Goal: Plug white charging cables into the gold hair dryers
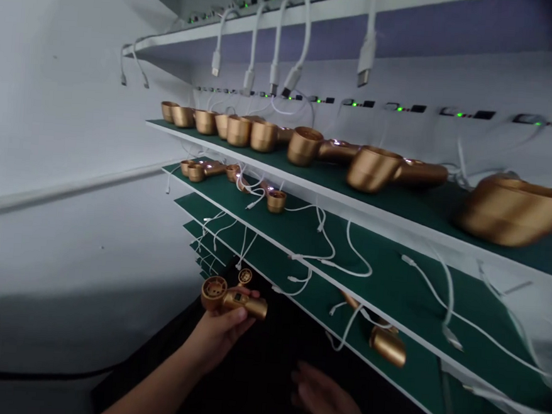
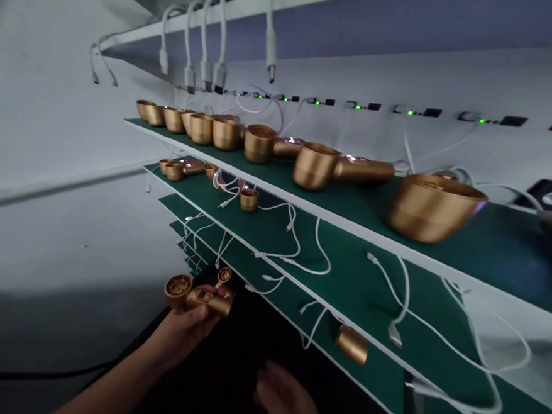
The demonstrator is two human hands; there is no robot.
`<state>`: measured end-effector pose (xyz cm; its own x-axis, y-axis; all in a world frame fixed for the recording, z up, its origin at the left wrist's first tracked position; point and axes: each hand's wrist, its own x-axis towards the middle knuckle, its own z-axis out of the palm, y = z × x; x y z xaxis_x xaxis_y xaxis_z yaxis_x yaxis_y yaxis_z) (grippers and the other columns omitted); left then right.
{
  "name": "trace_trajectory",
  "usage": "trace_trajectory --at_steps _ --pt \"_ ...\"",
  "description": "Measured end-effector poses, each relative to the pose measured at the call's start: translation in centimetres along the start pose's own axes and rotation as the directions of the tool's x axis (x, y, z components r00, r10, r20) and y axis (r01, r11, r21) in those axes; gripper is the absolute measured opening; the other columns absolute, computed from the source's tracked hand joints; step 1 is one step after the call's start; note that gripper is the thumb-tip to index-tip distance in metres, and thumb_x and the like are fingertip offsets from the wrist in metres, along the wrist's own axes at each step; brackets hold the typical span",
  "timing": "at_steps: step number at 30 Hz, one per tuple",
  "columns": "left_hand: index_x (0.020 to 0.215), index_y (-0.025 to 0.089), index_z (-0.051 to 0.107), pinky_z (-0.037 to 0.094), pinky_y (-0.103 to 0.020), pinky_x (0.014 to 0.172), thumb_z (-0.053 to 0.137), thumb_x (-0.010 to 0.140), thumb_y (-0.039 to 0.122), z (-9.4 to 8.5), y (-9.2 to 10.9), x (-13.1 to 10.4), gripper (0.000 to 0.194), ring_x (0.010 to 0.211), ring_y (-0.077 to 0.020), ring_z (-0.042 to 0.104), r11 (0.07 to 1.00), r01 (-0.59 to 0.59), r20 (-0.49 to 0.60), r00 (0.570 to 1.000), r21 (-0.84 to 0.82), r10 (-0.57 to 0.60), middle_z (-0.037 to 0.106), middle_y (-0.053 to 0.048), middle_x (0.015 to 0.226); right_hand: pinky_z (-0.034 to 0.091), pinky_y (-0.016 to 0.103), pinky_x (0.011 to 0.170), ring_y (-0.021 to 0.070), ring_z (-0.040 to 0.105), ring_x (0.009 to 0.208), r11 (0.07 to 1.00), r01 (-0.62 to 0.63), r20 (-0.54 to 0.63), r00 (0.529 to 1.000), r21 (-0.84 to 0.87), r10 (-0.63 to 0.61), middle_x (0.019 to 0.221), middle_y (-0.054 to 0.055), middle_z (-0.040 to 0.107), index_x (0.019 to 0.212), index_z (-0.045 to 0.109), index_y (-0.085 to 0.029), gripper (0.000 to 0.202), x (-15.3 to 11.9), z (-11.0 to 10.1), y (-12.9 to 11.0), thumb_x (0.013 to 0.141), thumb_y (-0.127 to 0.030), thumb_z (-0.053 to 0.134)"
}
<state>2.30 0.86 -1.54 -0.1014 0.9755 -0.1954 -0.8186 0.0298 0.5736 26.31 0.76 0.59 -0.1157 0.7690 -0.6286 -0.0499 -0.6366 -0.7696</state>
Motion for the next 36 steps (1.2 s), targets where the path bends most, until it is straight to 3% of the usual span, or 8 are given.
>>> trace_trajectory --at_steps 3,7,9,12,19,25,30,36 --pt "0.101 0.020 0.066 0.052 -0.027 0.093 0.080 0.073 0.015 -0.3 -0.9 -0.4 0.032 0.104 -0.0174 0.065 0.997 -0.009 -0.048 0.999 -0.077 0.005 0.069 -0.004 0.112 0.055 0.025 0.067 0.0159 0.066 0.080 0.960 -0.070 0.116 0.992 0.270 0.040 0.101 0.009 0.070 0.107 0.064 -0.018 0.052 3.9 5.2 -1.2 0.068 -0.050 0.078" --pt "0.103 0.019 0.066 0.051 -0.028 0.097 0.078 0.074 0.013 -0.6 -1.3 -0.6 0.031 0.108 -0.0177 0.064 0.988 -0.017 -0.077 0.997 -0.155 0.005 0.069 -0.005 0.113 0.053 0.017 0.061 0.0089 0.062 0.068 0.796 -0.128 0.094 0.992 0.591 0.089 0.075 0.000 0.066 0.083 0.064 -0.017 0.031 7.7 9.2 -3.1 0.062 -0.026 0.085" --pt "0.103 0.018 0.066 0.049 -0.028 0.100 0.078 0.075 0.012 -0.9 -1.0 -0.5 0.031 0.110 -0.0178 0.063 0.981 -0.032 -0.110 0.994 -0.190 0.011 0.070 -0.005 0.112 0.054 0.016 0.066 0.0079 0.062 0.072 0.792 -0.055 0.058 0.998 0.608 0.026 0.078 -0.003 0.066 0.082 0.064 -0.018 0.033 8.2 9.5 -3.2 0.058 -0.015 0.086" --pt "0.103 0.018 0.066 0.049 -0.027 0.099 0.080 0.073 0.013 -1.3 -0.7 0.0 0.033 0.108 -0.0173 0.064 0.969 -0.029 -0.149 0.989 -0.245 -0.008 0.071 -0.004 0.109 0.056 0.017 0.073 0.0091 0.064 0.081 0.834 0.008 0.054 0.998 0.552 -0.045 0.089 -0.003 0.068 0.089 0.065 -0.021 0.037 7.7 8.8 -2.8 0.059 -0.013 0.085" --pt "0.103 0.019 0.066 0.046 -0.031 0.103 0.081 0.071 0.014 -1.4 -1.2 1.2 0.036 0.102 -0.0182 0.067 0.969 -0.003 -0.168 0.985 -0.248 -0.040 0.072 -0.004 0.105 0.059 0.022 0.069 0.0116 0.066 0.078 0.846 -0.174 0.065 0.984 0.504 0.164 0.084 0.001 0.067 0.085 0.063 -0.019 0.026 8.4 9.5 -3.7 0.072 -0.036 0.077" --pt "0.105 0.018 0.066 0.046 -0.027 0.100 0.079 0.074 0.015 -1.3 -1.4 1.5 0.034 0.103 -0.0171 0.066 0.965 0.022 -0.140 0.988 -0.263 -0.061 0.072 -0.004 0.107 0.058 0.023 0.069 0.0126 0.065 0.080 0.851 -0.162 0.118 0.986 0.499 0.118 0.085 0.001 0.069 0.088 0.064 -0.018 0.031 7.0 10.2 -3.8 0.065 -0.019 0.083" --pt "0.106 0.019 0.067 0.046 -0.022 0.098 0.077 0.076 0.012 -1.5 -2.1 1.8 0.032 0.108 -0.0147 0.064 0.960 0.038 -0.035 0.998 -0.277 -0.050 0.072 -0.002 0.111 0.055 0.019 0.063 0.0113 0.064 0.077 0.907 0.015 0.076 0.996 0.422 -0.051 0.084 -0.003 0.068 0.087 0.065 -0.020 0.040 4.4 10.1 -4.0 0.056 -0.024 0.089" --pt "0.102 0.021 0.069 0.048 -0.020 0.095 0.079 0.074 0.011 -0.9 -2.2 1.6 0.032 0.108 -0.0132 0.064 0.959 0.058 0.017 0.998 -0.278 -0.055 0.072 0.000 0.111 0.051 0.015 0.057 0.0103 0.062 0.073 0.936 0.165 -0.047 0.986 0.312 -0.158 0.082 -0.001 0.068 0.084 0.064 -0.018 0.041 3.6 10.4 -4.5 0.056 -0.035 0.089"
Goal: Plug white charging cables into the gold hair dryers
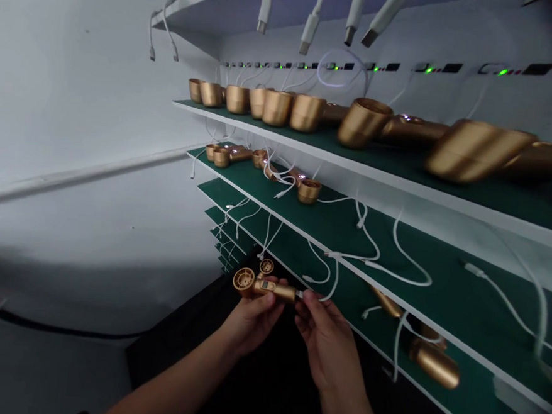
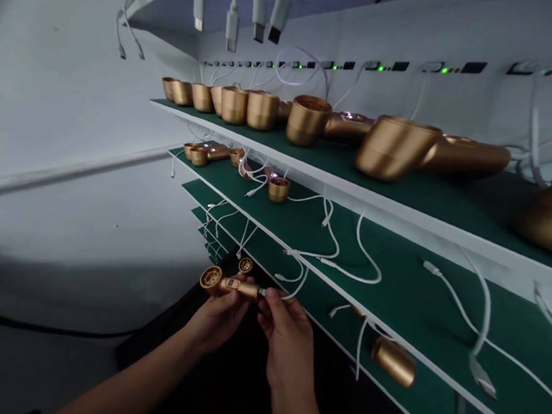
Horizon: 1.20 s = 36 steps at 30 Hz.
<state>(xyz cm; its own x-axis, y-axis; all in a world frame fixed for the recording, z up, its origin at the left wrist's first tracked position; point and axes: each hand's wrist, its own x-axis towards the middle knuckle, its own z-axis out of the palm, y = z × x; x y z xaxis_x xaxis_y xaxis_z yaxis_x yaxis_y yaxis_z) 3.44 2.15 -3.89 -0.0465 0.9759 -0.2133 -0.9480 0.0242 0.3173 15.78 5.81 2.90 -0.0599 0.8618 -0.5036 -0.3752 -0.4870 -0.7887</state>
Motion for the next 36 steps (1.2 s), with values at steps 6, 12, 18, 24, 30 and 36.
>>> trace_trajectory --at_steps 6,12,18,24,30,36 --pt "0.104 0.022 0.068 0.050 -0.019 0.094 0.077 0.075 0.010 -0.2 0.2 0.2 0.032 0.108 -0.0124 0.065 1.000 -0.023 0.087 0.996 0.006 0.022 0.072 0.000 0.113 0.050 0.014 0.058 0.0102 0.062 0.071 0.994 0.082 -0.001 0.997 -0.078 -0.082 0.080 -0.001 0.068 0.084 0.064 -0.018 0.040 -0.2 0.1 0.0 0.059 -0.040 0.086" --pt "0.106 0.023 0.067 0.049 -0.022 0.097 0.073 0.078 0.007 -0.5 0.4 0.5 0.032 0.109 -0.0137 0.064 0.996 -0.067 0.166 0.985 0.054 0.057 0.071 -0.001 0.115 0.050 0.014 0.057 0.0103 0.062 0.069 0.992 0.086 0.047 0.996 -0.098 -0.082 0.078 0.000 0.068 0.084 0.065 -0.018 0.038 -0.4 0.3 -0.3 0.061 -0.039 0.085" --pt "0.108 0.023 0.069 0.048 -0.023 0.101 0.070 0.082 0.011 -0.2 -0.2 0.7 0.028 0.112 -0.0137 0.062 0.998 -0.012 0.173 0.985 -0.068 0.024 0.071 0.000 0.114 0.054 0.016 0.062 0.0111 0.063 0.071 0.999 0.045 0.075 0.996 0.019 -0.046 0.082 0.001 0.068 0.084 0.065 -0.018 0.033 -1.1 1.1 -0.6 0.063 -0.035 0.084" --pt "0.107 0.023 0.070 0.048 -0.021 0.099 0.074 0.079 0.014 -0.2 -0.4 0.7 0.030 0.110 -0.0127 0.063 0.994 0.030 0.158 0.987 -0.105 -0.013 0.072 0.001 0.113 0.056 0.018 0.064 0.0115 0.063 0.073 0.998 0.051 0.069 0.996 0.039 -0.053 0.086 0.001 0.068 0.087 0.065 -0.018 0.033 -1.5 1.4 -0.6 0.065 -0.035 0.083" --pt "0.108 0.022 0.067 0.048 -0.021 0.100 0.073 0.080 0.013 -0.4 -0.1 0.7 0.029 0.112 -0.0121 0.062 1.000 -0.014 0.189 0.982 -0.018 0.017 0.071 0.001 0.115 0.055 0.021 0.065 0.0115 0.062 0.069 0.993 0.106 0.028 0.994 -0.049 -0.105 0.081 0.001 0.067 0.082 0.064 -0.017 0.035 -1.4 1.0 -0.5 0.063 -0.039 0.083" --pt "0.106 0.023 0.065 0.050 -0.028 0.098 0.075 0.077 0.009 0.0 0.6 0.5 0.034 0.109 -0.0162 0.063 0.983 -0.094 0.201 0.978 0.157 0.062 0.070 -0.001 0.114 0.052 0.022 0.066 0.0134 0.063 0.071 0.936 0.182 0.058 0.983 -0.300 -0.173 0.077 0.001 0.068 0.085 0.063 -0.018 0.037 -0.8 -0.3 -1.0 0.066 -0.045 0.081"
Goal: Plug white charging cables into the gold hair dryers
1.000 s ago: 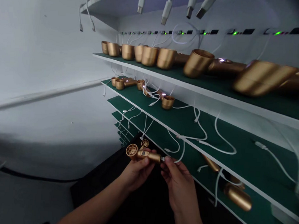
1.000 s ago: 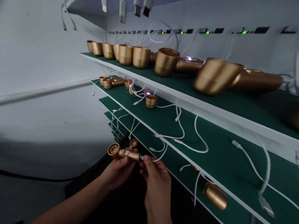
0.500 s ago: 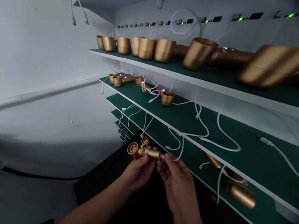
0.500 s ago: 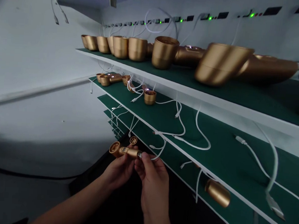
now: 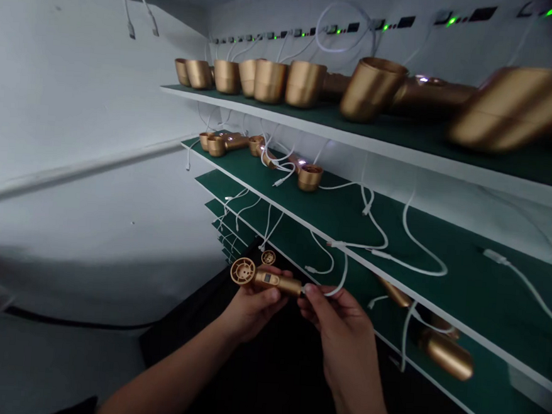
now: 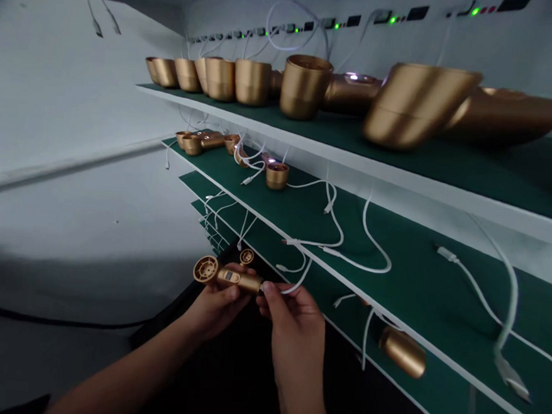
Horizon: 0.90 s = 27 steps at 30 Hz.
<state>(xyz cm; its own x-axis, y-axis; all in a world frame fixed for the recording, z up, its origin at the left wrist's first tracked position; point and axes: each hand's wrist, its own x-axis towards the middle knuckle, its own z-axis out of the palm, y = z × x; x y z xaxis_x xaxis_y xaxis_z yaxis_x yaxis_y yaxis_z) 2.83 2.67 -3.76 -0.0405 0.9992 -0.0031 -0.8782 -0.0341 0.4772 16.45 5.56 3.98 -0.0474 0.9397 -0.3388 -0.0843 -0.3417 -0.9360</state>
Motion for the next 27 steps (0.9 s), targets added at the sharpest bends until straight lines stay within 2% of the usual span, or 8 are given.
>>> trace_trajectory --at_steps 6,11,13,17,20,22,24,27 --pt "0.104 0.023 0.064 0.053 -0.027 0.092 0.078 0.075 0.011 0.5 -0.4 -0.6 0.034 0.105 -0.0161 0.064 0.999 -0.007 -0.035 0.999 0.047 0.009 0.069 -0.001 0.112 0.051 0.022 0.062 0.0128 0.062 0.067 0.991 -0.022 0.106 0.994 -0.129 0.036 0.072 0.002 0.068 0.083 0.064 -0.017 0.038 0.6 -1.2 -1.0 0.066 -0.046 0.081" --pt "0.103 0.020 0.063 0.054 -0.027 0.088 0.080 0.072 0.012 0.5 -0.8 -0.7 0.036 0.103 -0.0177 0.065 0.993 -0.002 -0.051 0.999 0.118 0.008 0.068 -0.004 0.113 0.052 0.022 0.064 0.0137 0.063 0.069 0.983 -0.046 0.126 0.990 -0.177 0.069 0.075 0.002 0.068 0.084 0.065 -0.017 0.037 1.0 -2.1 -0.5 0.067 -0.046 0.079" --pt "0.106 0.019 0.059 0.056 -0.027 0.081 0.081 0.070 0.010 0.3 -0.4 -0.5 0.043 0.099 -0.0189 0.066 0.983 0.016 -0.063 0.998 0.183 -0.005 0.068 -0.008 0.112 0.052 0.020 0.062 0.0125 0.062 0.068 0.989 -0.082 0.103 0.990 -0.122 0.094 0.075 0.001 0.067 0.083 0.064 -0.017 0.038 1.1 -2.4 -0.1 0.064 -0.045 0.082" --pt "0.121 0.028 0.043 0.057 -0.026 0.069 0.078 0.071 0.009 0.2 1.1 -0.4 0.064 0.095 -0.0231 0.068 0.962 0.006 -0.051 0.999 0.272 0.008 0.067 -0.010 0.116 0.052 0.015 0.060 0.0097 0.060 0.065 0.992 -0.117 -0.026 0.993 0.050 0.119 0.073 -0.002 0.065 0.082 0.063 -0.017 0.041 1.3 -3.2 0.3 0.057 -0.040 0.087" --pt "0.113 0.024 0.048 0.055 -0.027 0.069 0.074 0.074 0.010 1.1 1.8 -0.1 0.049 0.086 -0.0219 0.070 0.913 -0.025 0.021 1.000 0.406 0.018 0.065 -0.010 0.118 0.056 0.019 0.067 0.0136 0.064 0.074 0.987 -0.110 -0.100 0.987 0.114 0.122 0.083 0.001 0.067 0.095 0.064 -0.019 0.050 1.2 -3.9 0.2 0.056 -0.040 0.088" --pt "0.107 0.021 0.053 0.054 -0.029 0.074 0.072 0.077 0.014 2.4 1.4 0.3 0.036 0.084 -0.0207 0.069 0.832 -0.082 0.017 0.996 0.548 0.087 0.066 -0.009 0.112 0.057 0.021 0.063 0.0147 0.063 0.072 0.993 -0.082 -0.177 0.980 0.084 0.095 0.086 0.001 0.067 0.108 0.061 -0.022 0.060 1.0 -4.2 0.1 0.057 -0.042 0.086" --pt "0.107 0.022 0.055 0.052 -0.030 0.075 0.070 0.079 0.017 3.8 0.5 1.1 0.032 0.086 -0.0208 0.066 0.678 -0.145 0.017 0.981 0.721 0.191 0.067 -0.007 0.107 0.054 0.019 0.055 0.0120 0.059 0.065 1.000 -0.022 -0.278 0.960 0.020 0.027 0.082 -0.002 0.065 0.115 0.058 -0.027 0.064 0.8 -4.4 0.2 0.059 -0.045 0.085" --pt "0.117 0.021 0.055 0.050 -0.036 0.086 0.069 0.080 0.019 5.5 -1.5 2.6 0.040 0.100 -0.0253 0.062 0.389 -0.296 0.207 0.944 0.872 0.255 0.064 -0.010 0.116 0.047 0.016 0.050 0.0096 0.052 0.060 0.998 -0.013 -0.305 0.952 -0.062 -0.007 0.071 -0.005 0.060 0.115 0.057 -0.030 0.059 0.5 -4.9 0.8 0.064 -0.045 0.081"
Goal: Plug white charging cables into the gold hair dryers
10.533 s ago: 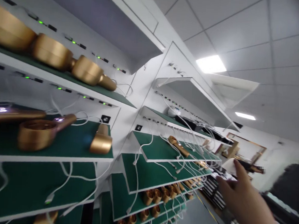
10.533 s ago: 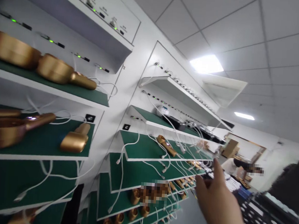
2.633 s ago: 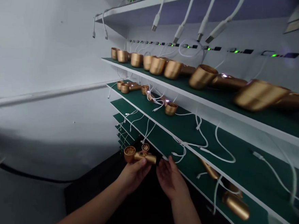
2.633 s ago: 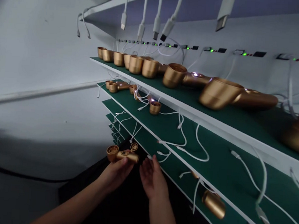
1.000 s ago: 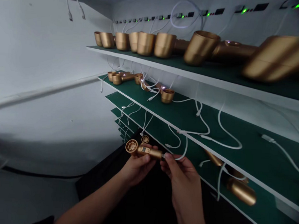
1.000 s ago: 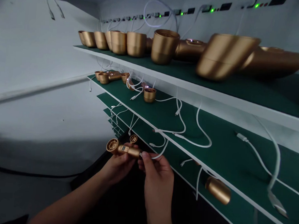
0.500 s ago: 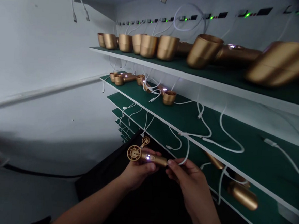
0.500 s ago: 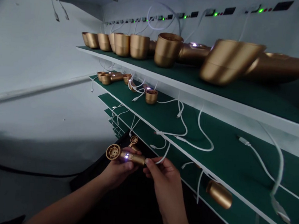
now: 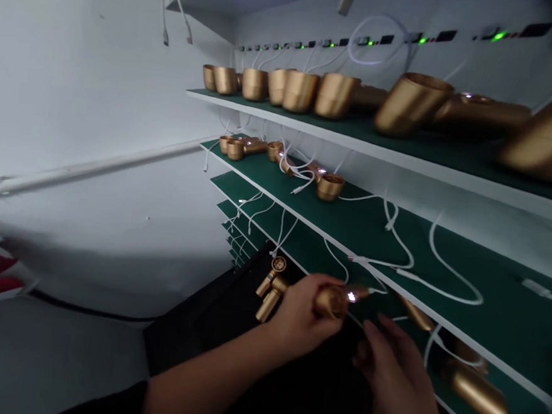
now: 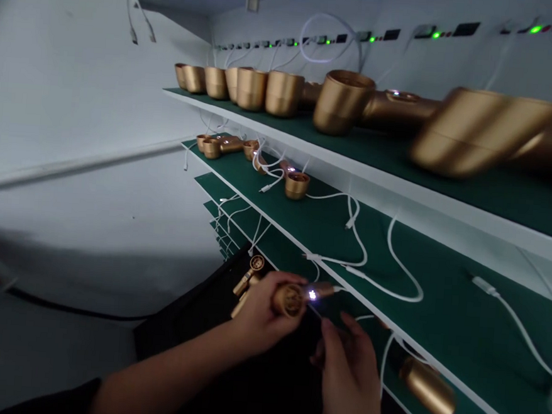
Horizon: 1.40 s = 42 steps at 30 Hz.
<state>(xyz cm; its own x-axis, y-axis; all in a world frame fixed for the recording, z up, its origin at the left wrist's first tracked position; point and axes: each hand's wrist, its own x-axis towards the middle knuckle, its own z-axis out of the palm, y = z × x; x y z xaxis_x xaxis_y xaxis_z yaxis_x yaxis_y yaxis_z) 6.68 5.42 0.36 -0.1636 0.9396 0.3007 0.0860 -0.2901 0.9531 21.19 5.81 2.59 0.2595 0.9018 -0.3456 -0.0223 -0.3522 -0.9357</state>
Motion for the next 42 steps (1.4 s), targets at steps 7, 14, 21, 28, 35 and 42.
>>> trace_trajectory --at_steps 7,14,21,28,35,42 --pt "0.130 0.015 0.051 -0.004 -0.064 0.113 0.064 0.082 0.029 4.2 -1.2 2.4 0.051 0.143 -0.0396 0.014 0.867 -0.125 0.141 0.988 0.482 0.064 0.044 -0.019 0.144 0.050 0.026 0.054 0.0185 0.059 0.071 0.988 -0.116 0.012 0.993 -0.106 0.118 0.084 0.002 0.067 0.112 0.059 -0.026 0.059 0.8 -1.6 3.2 0.063 -0.053 0.078" --pt "0.143 0.012 0.034 0.012 -0.057 0.114 0.064 0.077 0.027 1.2 -0.2 1.2 0.074 0.136 -0.0418 0.028 0.867 -0.207 0.219 0.969 0.453 0.117 0.043 -0.022 0.143 0.052 0.040 0.072 0.0245 0.063 0.075 0.966 0.018 -0.072 0.997 -0.260 -0.038 0.086 0.004 0.068 0.103 0.059 -0.024 0.045 -0.5 -0.7 -0.2 0.069 -0.053 0.069" --pt "0.104 0.019 0.059 0.039 -0.043 0.083 0.060 0.082 0.038 -6.1 -5.8 -4.6 0.029 0.100 -0.0305 0.052 0.546 0.293 -0.168 0.949 0.785 -0.267 0.057 -0.011 0.109 0.046 0.044 0.072 0.0292 0.061 0.082 0.216 0.631 0.294 0.601 -0.745 -0.743 0.092 0.012 0.068 0.100 0.065 -0.018 0.031 0.5 -1.1 -0.9 0.083 -0.043 0.055" --pt "0.108 0.023 0.059 0.043 -0.035 0.070 0.076 0.067 0.049 -6.7 -8.8 -6.1 0.051 0.089 -0.0284 0.059 0.511 0.358 -0.144 0.901 0.782 -0.410 0.060 -0.007 0.100 0.018 0.069 0.105 0.0397 0.043 0.120 -0.452 0.583 0.719 0.384 -0.675 -0.578 0.116 0.015 0.061 0.096 0.068 -0.016 0.023 3.4 4.4 -1.9 0.087 -0.025 0.049" --pt "0.111 0.020 0.060 0.042 -0.035 0.068 0.065 0.069 0.018 -5.7 -8.0 -5.6 0.042 0.083 -0.0294 0.064 0.550 0.485 -0.147 0.825 0.680 -0.545 0.064 -0.010 0.100 0.015 0.069 0.106 0.0341 0.051 0.114 -0.357 0.723 0.743 0.316 -0.591 -0.590 0.101 0.010 0.066 0.086 0.059 -0.019 0.017 3.8 4.8 -1.7 0.090 -0.023 0.042" --pt "0.073 0.016 0.064 0.040 -0.029 0.058 0.063 0.068 0.031 -6.0 -7.3 -6.1 0.016 0.062 -0.0199 0.058 0.717 0.674 0.014 0.727 0.180 -0.687 0.062 -0.003 0.065 0.025 0.057 0.109 0.0244 0.058 0.104 -0.125 0.894 0.719 0.257 -0.431 -0.645 0.100 0.005 0.067 0.100 0.054 -0.022 0.015 0.9 3.4 -2.5 0.092 -0.031 0.045"
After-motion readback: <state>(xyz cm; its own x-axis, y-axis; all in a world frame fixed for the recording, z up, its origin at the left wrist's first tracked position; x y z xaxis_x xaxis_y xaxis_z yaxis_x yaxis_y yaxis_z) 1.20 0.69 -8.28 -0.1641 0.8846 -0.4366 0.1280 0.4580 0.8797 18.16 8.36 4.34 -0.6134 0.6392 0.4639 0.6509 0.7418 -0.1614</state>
